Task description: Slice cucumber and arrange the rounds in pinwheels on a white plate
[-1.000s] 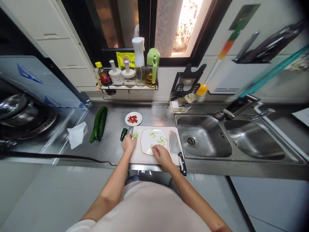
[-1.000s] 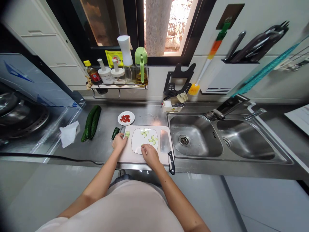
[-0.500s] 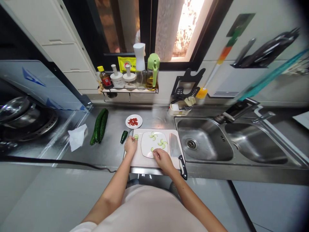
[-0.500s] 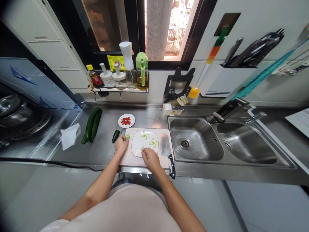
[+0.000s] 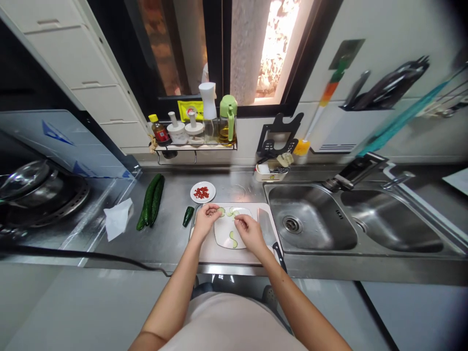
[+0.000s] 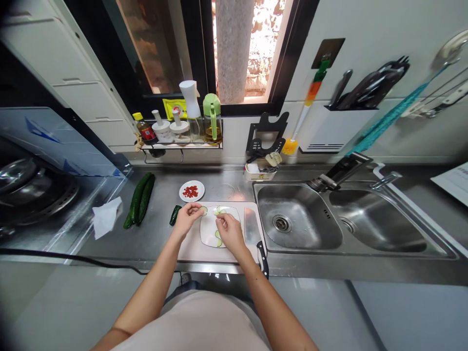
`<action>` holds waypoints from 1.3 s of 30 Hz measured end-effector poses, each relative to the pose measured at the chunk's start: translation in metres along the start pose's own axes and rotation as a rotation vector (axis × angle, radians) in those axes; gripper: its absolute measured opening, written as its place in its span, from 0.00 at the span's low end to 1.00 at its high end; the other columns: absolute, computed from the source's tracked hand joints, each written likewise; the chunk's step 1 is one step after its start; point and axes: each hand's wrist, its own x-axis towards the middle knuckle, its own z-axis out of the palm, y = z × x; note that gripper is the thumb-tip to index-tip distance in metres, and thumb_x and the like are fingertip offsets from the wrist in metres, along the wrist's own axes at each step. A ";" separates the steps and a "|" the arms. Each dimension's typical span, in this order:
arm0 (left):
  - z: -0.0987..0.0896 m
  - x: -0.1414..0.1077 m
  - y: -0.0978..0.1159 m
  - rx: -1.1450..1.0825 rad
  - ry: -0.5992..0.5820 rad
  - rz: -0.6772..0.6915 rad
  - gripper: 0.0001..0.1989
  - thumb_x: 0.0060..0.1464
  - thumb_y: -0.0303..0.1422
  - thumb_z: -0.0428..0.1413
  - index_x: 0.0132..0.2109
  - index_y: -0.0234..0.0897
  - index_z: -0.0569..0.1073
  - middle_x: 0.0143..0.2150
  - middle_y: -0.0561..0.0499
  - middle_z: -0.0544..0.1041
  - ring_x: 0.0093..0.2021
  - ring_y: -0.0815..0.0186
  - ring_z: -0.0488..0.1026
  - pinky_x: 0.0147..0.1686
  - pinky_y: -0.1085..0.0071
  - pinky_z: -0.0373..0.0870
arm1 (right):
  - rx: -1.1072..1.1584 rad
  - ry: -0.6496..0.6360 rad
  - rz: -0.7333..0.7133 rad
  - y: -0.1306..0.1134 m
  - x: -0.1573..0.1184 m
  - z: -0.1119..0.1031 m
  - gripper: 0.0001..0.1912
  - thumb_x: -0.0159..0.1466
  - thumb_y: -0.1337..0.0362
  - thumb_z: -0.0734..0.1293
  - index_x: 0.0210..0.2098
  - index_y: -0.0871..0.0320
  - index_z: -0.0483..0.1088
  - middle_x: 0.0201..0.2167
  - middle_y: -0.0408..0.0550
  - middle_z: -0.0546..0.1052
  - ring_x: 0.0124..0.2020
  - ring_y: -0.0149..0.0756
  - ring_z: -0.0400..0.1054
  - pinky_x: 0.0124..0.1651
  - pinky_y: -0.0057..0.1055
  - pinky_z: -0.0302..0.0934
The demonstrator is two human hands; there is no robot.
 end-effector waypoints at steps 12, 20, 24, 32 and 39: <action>0.013 -0.024 0.039 0.274 -0.257 0.142 0.18 0.46 0.35 0.62 0.45 0.38 0.72 0.30 0.53 0.72 0.32 0.69 0.68 0.36 0.74 0.63 | 0.202 -0.110 -0.017 -0.027 0.022 -0.014 0.08 0.59 0.59 0.64 0.31 0.57 0.71 0.30 0.44 0.75 0.34 0.32 0.67 0.36 0.28 0.60; 0.018 -0.032 0.030 -0.037 -0.137 -0.218 0.24 0.47 0.49 0.59 0.44 0.35 0.70 0.28 0.51 0.74 0.25 0.74 0.66 0.26 0.79 0.59 | 0.327 -0.013 0.080 -0.026 0.023 -0.016 0.11 0.58 0.56 0.63 0.27 0.57 0.70 0.27 0.44 0.74 0.32 0.32 0.67 0.37 0.30 0.62; 0.023 -0.038 0.026 -0.307 -0.222 -0.545 0.27 0.50 0.53 0.54 0.48 0.37 0.68 0.29 0.51 0.75 0.22 0.76 0.66 0.20 0.81 0.55 | 0.336 -0.011 0.085 -0.025 0.023 -0.015 0.11 0.58 0.55 0.64 0.28 0.57 0.70 0.29 0.44 0.74 0.32 0.32 0.66 0.38 0.30 0.63; 0.023 -0.032 0.025 -0.504 -0.224 -0.602 0.22 0.44 0.38 0.63 0.48 0.40 0.70 0.32 0.54 0.73 0.24 0.77 0.67 0.21 0.81 0.60 | 0.365 -0.044 0.071 -0.022 0.019 -0.012 0.11 0.58 0.55 0.64 0.28 0.57 0.69 0.28 0.44 0.74 0.32 0.32 0.66 0.39 0.31 0.62; 0.021 -0.033 0.030 -0.424 -0.178 -0.506 0.27 0.39 0.34 0.65 0.49 0.40 0.69 0.31 0.56 0.72 0.24 0.78 0.66 0.22 0.82 0.57 | 0.399 -0.076 0.100 -0.022 0.016 -0.012 0.10 0.57 0.56 0.65 0.28 0.57 0.69 0.27 0.44 0.73 0.31 0.31 0.65 0.35 0.28 0.61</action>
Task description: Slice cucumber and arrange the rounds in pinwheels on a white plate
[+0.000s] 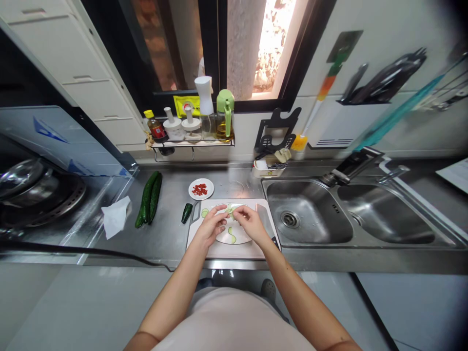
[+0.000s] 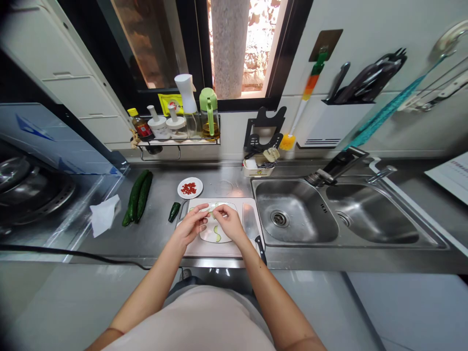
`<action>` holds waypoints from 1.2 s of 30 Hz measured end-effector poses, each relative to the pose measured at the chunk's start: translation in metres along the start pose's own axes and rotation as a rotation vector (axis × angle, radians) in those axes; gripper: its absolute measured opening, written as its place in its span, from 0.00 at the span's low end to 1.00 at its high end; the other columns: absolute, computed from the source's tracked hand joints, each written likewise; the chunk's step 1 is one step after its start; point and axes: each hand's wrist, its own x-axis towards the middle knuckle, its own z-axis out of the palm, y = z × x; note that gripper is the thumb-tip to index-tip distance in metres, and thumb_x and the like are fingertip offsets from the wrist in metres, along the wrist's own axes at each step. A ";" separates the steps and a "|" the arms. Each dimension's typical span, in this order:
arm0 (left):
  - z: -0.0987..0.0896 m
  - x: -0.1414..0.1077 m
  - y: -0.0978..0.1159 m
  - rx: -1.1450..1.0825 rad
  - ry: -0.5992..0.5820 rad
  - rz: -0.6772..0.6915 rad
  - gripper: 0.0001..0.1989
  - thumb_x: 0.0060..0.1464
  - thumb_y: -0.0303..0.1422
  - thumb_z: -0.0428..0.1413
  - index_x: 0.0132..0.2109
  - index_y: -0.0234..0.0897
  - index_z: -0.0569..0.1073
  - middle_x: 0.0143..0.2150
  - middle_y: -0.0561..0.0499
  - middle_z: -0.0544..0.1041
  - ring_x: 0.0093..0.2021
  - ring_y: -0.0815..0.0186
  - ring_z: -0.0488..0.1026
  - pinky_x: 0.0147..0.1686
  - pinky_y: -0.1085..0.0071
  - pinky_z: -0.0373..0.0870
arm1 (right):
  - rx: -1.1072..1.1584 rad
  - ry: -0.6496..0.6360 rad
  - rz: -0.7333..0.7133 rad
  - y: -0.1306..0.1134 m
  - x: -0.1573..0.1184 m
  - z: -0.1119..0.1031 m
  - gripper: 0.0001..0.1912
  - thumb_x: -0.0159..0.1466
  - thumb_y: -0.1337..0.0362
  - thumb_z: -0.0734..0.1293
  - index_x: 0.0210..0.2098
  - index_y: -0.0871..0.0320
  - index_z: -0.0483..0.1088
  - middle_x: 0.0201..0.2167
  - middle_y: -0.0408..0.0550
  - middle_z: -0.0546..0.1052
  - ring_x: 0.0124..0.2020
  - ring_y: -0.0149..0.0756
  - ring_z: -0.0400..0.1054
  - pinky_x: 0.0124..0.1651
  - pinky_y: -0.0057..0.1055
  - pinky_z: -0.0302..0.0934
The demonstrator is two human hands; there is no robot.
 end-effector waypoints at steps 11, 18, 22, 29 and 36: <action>0.005 -0.002 0.006 0.279 0.087 0.295 0.26 0.39 0.38 0.64 0.47 0.38 0.69 0.24 0.58 0.69 0.24 0.75 0.64 0.26 0.78 0.57 | 0.079 -0.057 0.009 0.000 0.000 0.003 0.11 0.56 0.55 0.67 0.29 0.57 0.69 0.26 0.42 0.71 0.27 0.28 0.63 0.31 0.26 0.61; 0.010 -0.006 0.004 0.299 0.075 0.422 0.23 0.43 0.35 0.62 0.48 0.37 0.68 0.27 0.57 0.70 0.27 0.75 0.66 0.31 0.77 0.60 | 0.144 -0.049 0.067 -0.004 -0.001 0.005 0.13 0.55 0.54 0.68 0.28 0.57 0.67 0.21 0.39 0.68 0.22 0.27 0.62 0.27 0.26 0.60; 0.010 -0.004 0.002 0.336 0.103 0.456 0.23 0.44 0.35 0.62 0.49 0.37 0.69 0.29 0.55 0.70 0.29 0.73 0.67 0.33 0.76 0.61 | 0.156 -0.042 0.095 -0.006 -0.002 0.006 0.14 0.54 0.53 0.69 0.27 0.57 0.66 0.21 0.39 0.68 0.21 0.26 0.62 0.26 0.26 0.61; 0.008 -0.002 -0.003 0.313 0.100 0.457 0.20 0.44 0.34 0.61 0.46 0.36 0.72 0.28 0.56 0.67 0.28 0.74 0.64 0.31 0.77 0.61 | 0.181 -0.057 0.148 -0.006 -0.002 0.005 0.15 0.53 0.53 0.69 0.27 0.57 0.66 0.21 0.39 0.69 0.21 0.27 0.64 0.26 0.26 0.62; 0.003 0.003 -0.008 0.305 0.103 0.482 0.16 0.43 0.33 0.62 0.41 0.36 0.68 0.26 0.58 0.65 0.26 0.76 0.62 0.28 0.79 0.58 | 0.125 -0.106 0.143 -0.005 0.002 -0.003 0.13 0.54 0.54 0.68 0.29 0.58 0.67 0.20 0.38 0.68 0.21 0.26 0.62 0.26 0.26 0.60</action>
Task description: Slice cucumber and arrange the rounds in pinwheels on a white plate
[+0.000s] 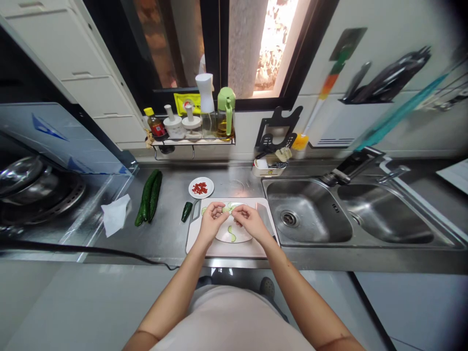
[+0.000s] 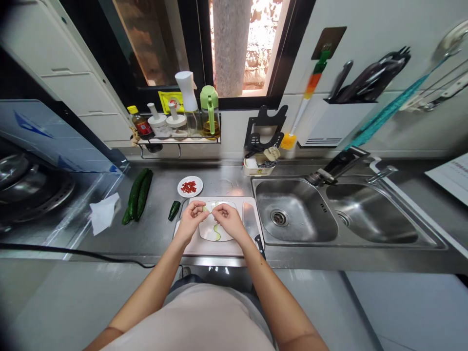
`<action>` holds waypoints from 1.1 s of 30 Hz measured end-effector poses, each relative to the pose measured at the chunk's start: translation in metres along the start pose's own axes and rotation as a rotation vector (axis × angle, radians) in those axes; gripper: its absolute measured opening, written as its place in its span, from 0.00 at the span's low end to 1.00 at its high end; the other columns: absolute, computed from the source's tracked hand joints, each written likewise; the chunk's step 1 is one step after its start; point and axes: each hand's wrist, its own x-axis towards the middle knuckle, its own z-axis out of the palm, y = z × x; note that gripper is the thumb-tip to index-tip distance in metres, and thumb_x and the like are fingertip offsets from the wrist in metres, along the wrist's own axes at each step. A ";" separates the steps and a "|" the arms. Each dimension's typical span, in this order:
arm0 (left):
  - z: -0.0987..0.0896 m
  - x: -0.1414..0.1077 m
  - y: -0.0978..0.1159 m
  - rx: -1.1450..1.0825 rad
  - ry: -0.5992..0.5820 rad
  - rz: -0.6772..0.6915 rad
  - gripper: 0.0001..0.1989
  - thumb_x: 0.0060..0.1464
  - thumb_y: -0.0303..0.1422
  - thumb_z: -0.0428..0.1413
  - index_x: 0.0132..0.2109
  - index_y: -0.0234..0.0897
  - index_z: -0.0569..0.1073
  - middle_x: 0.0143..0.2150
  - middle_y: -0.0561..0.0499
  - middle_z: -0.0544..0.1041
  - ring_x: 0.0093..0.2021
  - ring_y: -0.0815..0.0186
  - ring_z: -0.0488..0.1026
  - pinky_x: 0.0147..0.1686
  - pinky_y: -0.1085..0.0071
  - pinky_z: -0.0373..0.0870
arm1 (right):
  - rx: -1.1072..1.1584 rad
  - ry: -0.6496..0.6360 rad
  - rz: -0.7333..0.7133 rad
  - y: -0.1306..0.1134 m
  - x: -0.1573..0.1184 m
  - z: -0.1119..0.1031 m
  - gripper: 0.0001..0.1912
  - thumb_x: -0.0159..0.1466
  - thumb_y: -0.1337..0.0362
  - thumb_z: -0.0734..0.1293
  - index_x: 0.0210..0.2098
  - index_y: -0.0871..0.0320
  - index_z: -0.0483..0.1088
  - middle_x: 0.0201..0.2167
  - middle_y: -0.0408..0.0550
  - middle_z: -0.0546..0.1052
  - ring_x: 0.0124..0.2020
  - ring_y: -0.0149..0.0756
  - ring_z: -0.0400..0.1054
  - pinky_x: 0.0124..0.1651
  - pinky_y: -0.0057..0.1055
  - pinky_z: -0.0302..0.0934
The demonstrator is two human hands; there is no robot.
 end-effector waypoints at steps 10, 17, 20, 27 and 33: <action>-0.016 0.004 -0.057 0.352 -0.090 -0.101 0.11 0.42 0.33 0.61 0.35 0.34 0.72 0.24 0.57 0.68 0.23 0.75 0.62 0.26 0.77 0.59 | -0.397 -0.034 -0.022 0.055 0.009 -0.015 0.09 0.56 0.60 0.64 0.30 0.59 0.71 0.23 0.41 0.72 0.27 0.30 0.64 0.33 0.26 0.58; -0.020 0.002 -0.087 0.768 -0.139 -0.188 0.10 0.46 0.35 0.59 0.36 0.36 0.76 0.26 0.54 0.75 0.27 0.71 0.69 0.30 0.76 0.62 | -0.594 -0.099 0.062 0.090 0.006 -0.015 0.08 0.57 0.65 0.62 0.31 0.60 0.72 0.23 0.42 0.72 0.28 0.30 0.64 0.32 0.24 0.54; -0.019 -0.001 -0.089 0.895 -0.157 -0.207 0.08 0.48 0.35 0.58 0.36 0.38 0.77 0.28 0.53 0.76 0.29 0.70 0.70 0.31 0.76 0.62 | -0.643 -0.124 0.077 0.097 0.005 -0.014 0.08 0.58 0.66 0.62 0.31 0.60 0.72 0.24 0.43 0.73 0.28 0.30 0.64 0.32 0.23 0.54; -0.015 -0.004 -0.091 1.026 -0.204 -0.216 0.06 0.51 0.34 0.55 0.34 0.40 0.77 0.32 0.52 0.78 0.34 0.67 0.73 0.33 0.75 0.62 | -0.751 -0.172 0.081 0.104 0.004 -0.011 0.07 0.57 0.69 0.61 0.32 0.60 0.72 0.27 0.45 0.75 0.29 0.30 0.64 0.33 0.23 0.53; -0.011 -0.003 -0.094 1.144 -0.225 -0.218 0.08 0.52 0.34 0.53 0.33 0.41 0.77 0.34 0.51 0.79 0.39 0.64 0.72 0.37 0.73 0.63 | -0.855 -0.209 0.129 0.102 0.004 -0.010 0.08 0.59 0.69 0.61 0.33 0.60 0.72 0.30 0.47 0.75 0.30 0.30 0.64 0.33 0.23 0.50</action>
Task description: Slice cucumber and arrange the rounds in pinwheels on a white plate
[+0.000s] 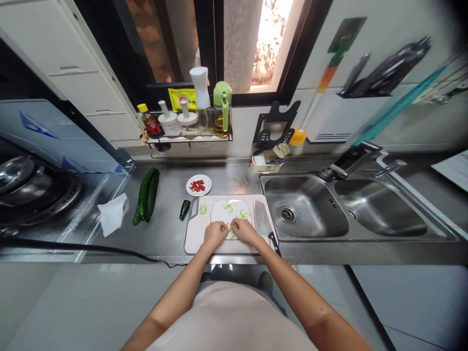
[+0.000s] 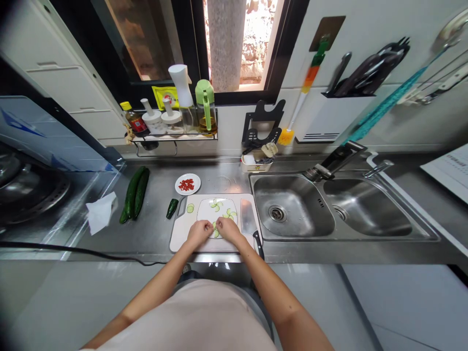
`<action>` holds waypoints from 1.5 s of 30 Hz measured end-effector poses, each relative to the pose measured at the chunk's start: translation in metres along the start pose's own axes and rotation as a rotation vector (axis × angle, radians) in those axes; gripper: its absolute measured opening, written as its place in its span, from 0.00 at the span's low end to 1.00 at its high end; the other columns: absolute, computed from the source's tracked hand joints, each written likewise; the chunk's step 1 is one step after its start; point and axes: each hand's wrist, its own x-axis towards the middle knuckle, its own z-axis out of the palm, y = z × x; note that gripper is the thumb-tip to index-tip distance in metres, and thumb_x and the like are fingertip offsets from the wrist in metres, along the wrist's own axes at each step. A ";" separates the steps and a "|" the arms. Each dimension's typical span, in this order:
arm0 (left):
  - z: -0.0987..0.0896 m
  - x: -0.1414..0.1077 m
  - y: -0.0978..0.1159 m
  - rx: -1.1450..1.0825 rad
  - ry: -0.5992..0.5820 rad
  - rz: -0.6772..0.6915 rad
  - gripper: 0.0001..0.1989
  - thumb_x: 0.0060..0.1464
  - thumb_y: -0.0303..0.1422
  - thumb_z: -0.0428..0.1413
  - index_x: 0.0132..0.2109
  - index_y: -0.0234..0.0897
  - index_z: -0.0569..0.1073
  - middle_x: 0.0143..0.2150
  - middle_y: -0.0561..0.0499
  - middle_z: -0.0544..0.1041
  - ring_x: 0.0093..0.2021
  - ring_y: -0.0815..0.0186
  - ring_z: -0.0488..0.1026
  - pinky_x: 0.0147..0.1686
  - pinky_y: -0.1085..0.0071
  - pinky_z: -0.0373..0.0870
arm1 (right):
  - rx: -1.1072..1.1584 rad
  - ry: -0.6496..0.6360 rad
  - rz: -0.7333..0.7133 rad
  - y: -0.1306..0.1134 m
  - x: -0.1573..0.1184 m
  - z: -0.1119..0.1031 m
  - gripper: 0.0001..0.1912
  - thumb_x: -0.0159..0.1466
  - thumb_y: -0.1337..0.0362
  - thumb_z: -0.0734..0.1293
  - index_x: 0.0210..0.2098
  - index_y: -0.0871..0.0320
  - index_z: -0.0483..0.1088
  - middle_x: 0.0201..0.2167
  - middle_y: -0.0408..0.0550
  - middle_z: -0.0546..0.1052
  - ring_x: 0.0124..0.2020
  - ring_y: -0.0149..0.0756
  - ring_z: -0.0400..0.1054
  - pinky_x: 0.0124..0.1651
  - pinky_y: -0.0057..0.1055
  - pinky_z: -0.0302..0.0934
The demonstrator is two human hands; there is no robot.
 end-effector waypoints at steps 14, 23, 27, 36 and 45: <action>0.000 -0.001 0.005 0.132 -0.002 -0.023 0.08 0.52 0.36 0.54 0.36 0.41 0.77 0.41 0.47 0.75 0.46 0.58 0.68 0.41 0.68 0.63 | -0.233 -0.045 0.066 -0.011 -0.002 -0.001 0.08 0.62 0.67 0.60 0.38 0.59 0.69 0.35 0.50 0.75 0.34 0.32 0.65 0.32 0.25 0.46; 0.000 -0.002 0.003 0.125 0.001 -0.016 0.07 0.52 0.35 0.54 0.37 0.41 0.76 0.41 0.47 0.74 0.47 0.58 0.68 0.42 0.69 0.63 | -0.301 -0.082 0.098 -0.017 -0.003 -0.004 0.09 0.62 0.67 0.60 0.40 0.58 0.70 0.38 0.51 0.75 0.37 0.35 0.66 0.34 0.26 0.48; 0.001 -0.003 0.003 0.120 0.023 -0.002 0.08 0.52 0.35 0.54 0.38 0.41 0.76 0.41 0.47 0.74 0.46 0.60 0.68 0.43 0.69 0.62 | -0.314 -0.075 0.098 -0.019 -0.004 -0.006 0.09 0.62 0.66 0.60 0.39 0.58 0.70 0.38 0.52 0.75 0.37 0.36 0.66 0.33 0.27 0.48; 0.000 -0.002 0.009 0.132 0.019 -0.001 0.07 0.54 0.36 0.54 0.36 0.40 0.75 0.41 0.48 0.75 0.46 0.59 0.69 0.47 0.65 0.59 | -0.357 -0.064 0.080 -0.020 -0.003 -0.005 0.07 0.63 0.67 0.60 0.38 0.58 0.68 0.37 0.51 0.74 0.37 0.35 0.67 0.32 0.27 0.48; 0.001 0.002 0.009 0.117 0.015 -0.040 0.08 0.53 0.37 0.54 0.36 0.40 0.75 0.41 0.47 0.76 0.46 0.59 0.69 0.46 0.64 0.59 | -0.356 -0.067 0.059 -0.020 -0.004 -0.007 0.07 0.63 0.68 0.60 0.39 0.59 0.68 0.39 0.53 0.73 0.40 0.36 0.66 0.35 0.27 0.50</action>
